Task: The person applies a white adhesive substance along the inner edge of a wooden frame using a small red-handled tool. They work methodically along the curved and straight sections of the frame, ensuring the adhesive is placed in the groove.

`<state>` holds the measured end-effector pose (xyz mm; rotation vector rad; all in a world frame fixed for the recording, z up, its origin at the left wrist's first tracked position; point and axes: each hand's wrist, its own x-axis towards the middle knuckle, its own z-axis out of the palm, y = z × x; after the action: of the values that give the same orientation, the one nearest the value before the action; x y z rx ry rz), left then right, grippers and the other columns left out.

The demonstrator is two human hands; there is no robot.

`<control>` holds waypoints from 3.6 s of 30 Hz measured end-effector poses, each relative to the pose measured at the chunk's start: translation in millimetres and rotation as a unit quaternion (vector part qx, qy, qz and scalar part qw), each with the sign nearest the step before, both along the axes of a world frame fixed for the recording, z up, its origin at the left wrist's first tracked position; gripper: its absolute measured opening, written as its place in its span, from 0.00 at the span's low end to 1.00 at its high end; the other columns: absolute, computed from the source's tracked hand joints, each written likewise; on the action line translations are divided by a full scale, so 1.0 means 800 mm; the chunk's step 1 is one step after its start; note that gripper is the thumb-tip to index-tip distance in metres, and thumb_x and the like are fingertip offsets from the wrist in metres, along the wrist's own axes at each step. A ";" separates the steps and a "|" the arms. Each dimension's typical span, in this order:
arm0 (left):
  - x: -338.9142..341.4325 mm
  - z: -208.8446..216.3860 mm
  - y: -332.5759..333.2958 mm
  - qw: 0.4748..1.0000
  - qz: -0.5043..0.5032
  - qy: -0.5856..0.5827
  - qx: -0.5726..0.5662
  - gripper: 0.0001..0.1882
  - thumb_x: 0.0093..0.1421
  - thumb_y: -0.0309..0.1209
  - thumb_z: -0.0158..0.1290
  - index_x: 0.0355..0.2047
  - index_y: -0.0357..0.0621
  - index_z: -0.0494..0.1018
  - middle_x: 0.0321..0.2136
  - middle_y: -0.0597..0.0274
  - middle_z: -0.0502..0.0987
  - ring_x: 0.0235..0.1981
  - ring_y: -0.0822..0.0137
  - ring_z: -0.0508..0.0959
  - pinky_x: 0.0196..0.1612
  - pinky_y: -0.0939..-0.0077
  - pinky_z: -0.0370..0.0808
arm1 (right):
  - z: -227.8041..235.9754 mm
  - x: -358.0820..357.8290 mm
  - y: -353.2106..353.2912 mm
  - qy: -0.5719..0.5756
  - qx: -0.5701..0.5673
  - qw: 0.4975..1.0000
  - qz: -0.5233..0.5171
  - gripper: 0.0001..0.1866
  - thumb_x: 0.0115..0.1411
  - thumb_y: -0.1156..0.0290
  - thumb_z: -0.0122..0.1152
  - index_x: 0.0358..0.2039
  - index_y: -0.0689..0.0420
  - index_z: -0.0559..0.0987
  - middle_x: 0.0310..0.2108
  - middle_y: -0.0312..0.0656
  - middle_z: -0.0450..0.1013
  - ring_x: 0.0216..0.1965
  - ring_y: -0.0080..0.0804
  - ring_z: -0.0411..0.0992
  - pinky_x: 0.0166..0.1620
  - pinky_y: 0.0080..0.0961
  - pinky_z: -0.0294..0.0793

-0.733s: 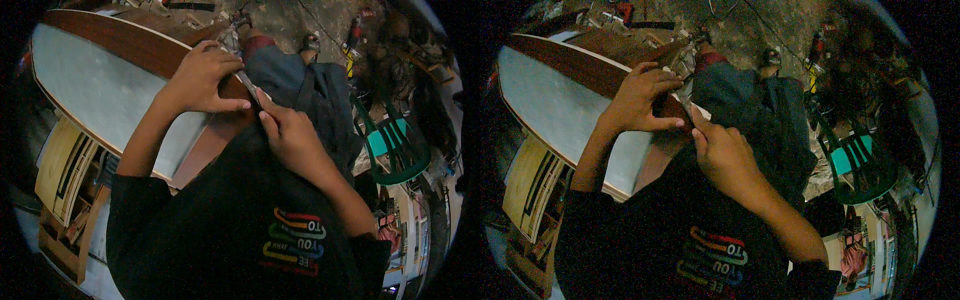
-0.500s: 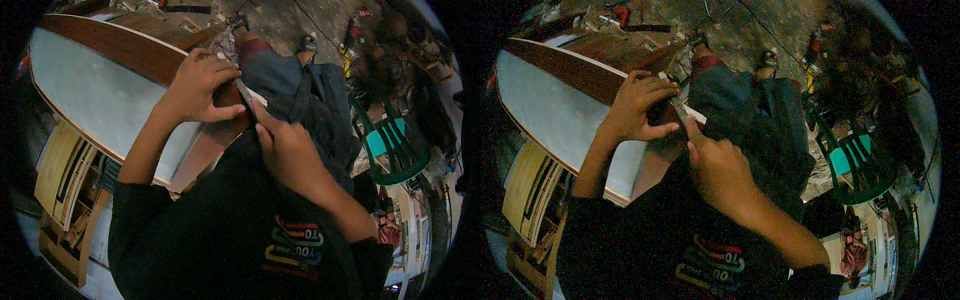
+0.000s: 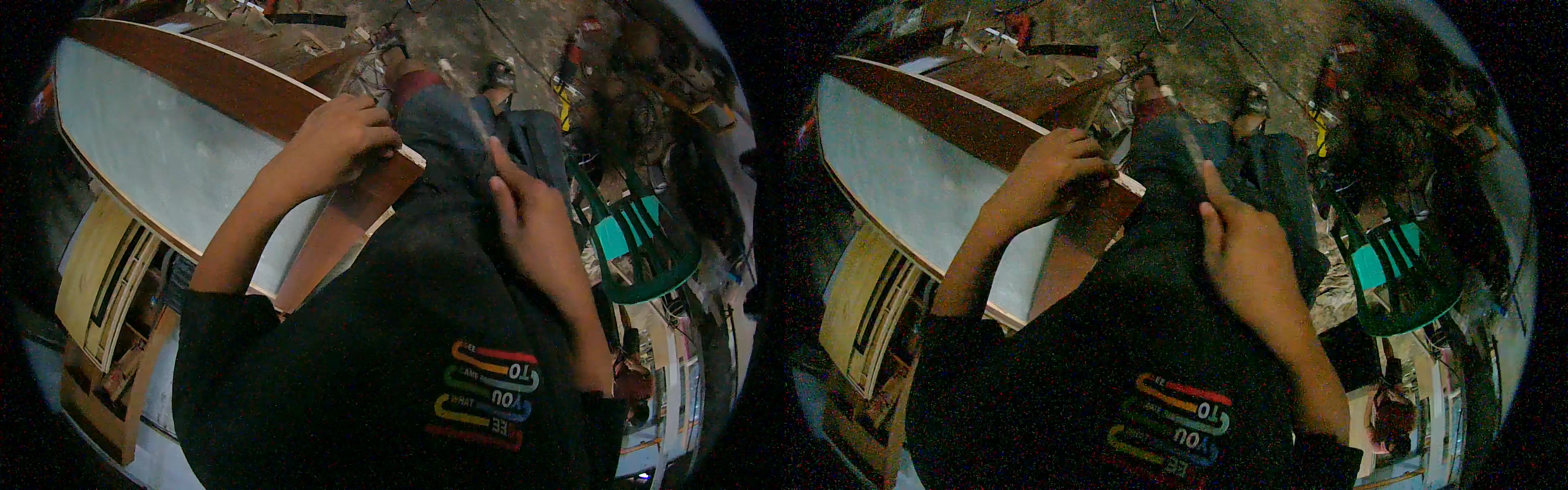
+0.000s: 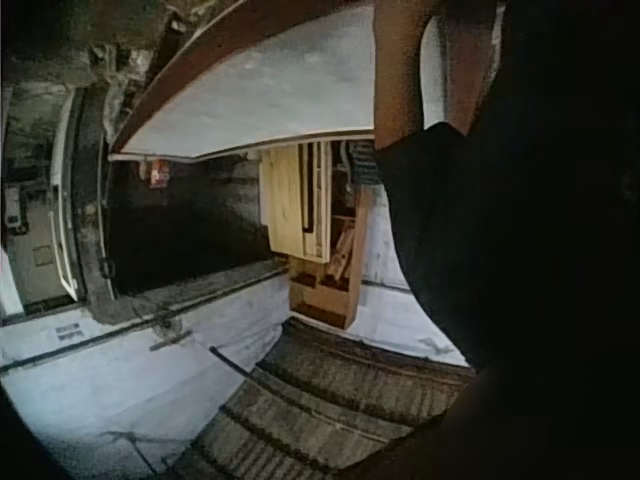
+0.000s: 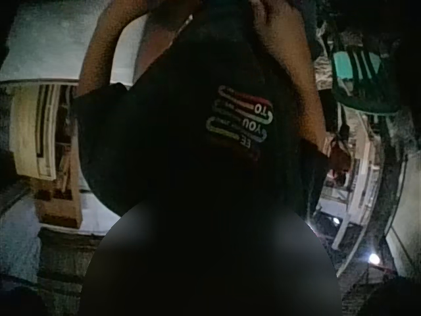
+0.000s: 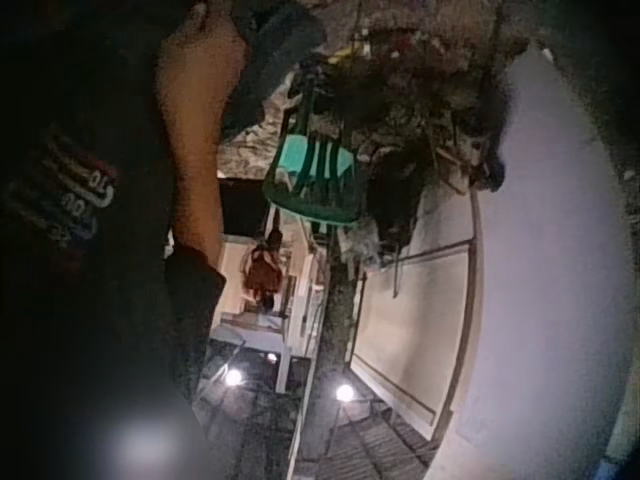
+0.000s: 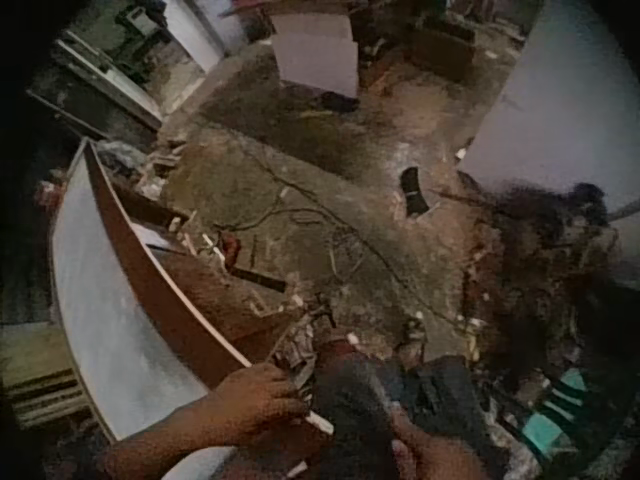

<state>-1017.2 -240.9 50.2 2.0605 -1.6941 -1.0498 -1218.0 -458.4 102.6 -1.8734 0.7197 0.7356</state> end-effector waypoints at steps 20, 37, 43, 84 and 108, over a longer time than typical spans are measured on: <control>0.007 -0.032 0.005 0.999 0.020 -0.014 0.028 0.19 0.68 0.41 0.47 0.50 0.45 0.79 0.49 0.54 0.80 0.55 0.55 0.77 0.70 0.49 0.58 | -0.013 0.033 0.080 -0.092 0.022 0.994 0.052 0.24 0.68 0.71 0.56 0.65 0.57 0.72 0.30 0.62 0.77 0.31 0.64 0.76 0.38 0.55 0.76; -0.048 -0.037 0.049 0.966 0.177 -0.028 -0.189 0.25 0.64 0.44 0.50 0.59 0.48 0.75 0.57 0.63 0.78 0.62 0.61 0.72 0.72 0.52 0.52 | -0.017 0.031 0.061 -0.036 0.025 0.992 0.120 0.26 0.69 0.66 0.53 0.67 0.54 0.70 0.30 0.60 0.79 0.33 0.63 0.79 0.40 0.56 0.79; -0.062 -0.018 0.038 0.984 0.093 -0.122 -0.096 0.18 0.64 0.42 0.57 0.50 0.49 0.80 0.51 0.62 0.80 0.58 0.60 0.76 0.69 0.52 0.60 | -0.053 0.000 0.023 -0.039 0.088 0.994 0.052 0.24 0.71 0.66 0.53 0.65 0.58 0.72 0.45 0.61 0.79 0.46 0.56 0.78 0.52 0.44 0.75; -0.047 -0.019 -0.026 0.999 -0.010 -0.038 -0.021 0.12 0.52 0.27 0.62 0.39 0.45 0.81 0.41 0.59 0.80 0.45 0.53 0.81 0.45 0.59 0.80 | -0.033 -0.069 -0.145 -0.133 0.075 0.988 -0.007 0.27 0.74 0.64 0.52 0.69 0.61 0.67 0.61 0.55 0.74 0.61 0.34 0.72 0.64 0.29 0.65; 0.082 -0.032 -0.038 0.962 -0.050 0.141 0.227 0.44 0.74 0.62 0.23 0.41 0.47 0.86 0.37 0.43 0.83 0.45 0.40 0.80 0.53 0.52 0.75 | 0.039 0.054 0.096 0.000 0.044 0.992 0.117 0.29 0.64 0.71 0.56 0.65 0.66 0.67 0.30 0.59 0.78 0.33 0.61 0.77 0.41 0.54 0.76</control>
<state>-951.2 -271.7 24.7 1.9551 -1.5275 -1.8120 -1174.6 -381.5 133.5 -1.8961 0.4644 0.9017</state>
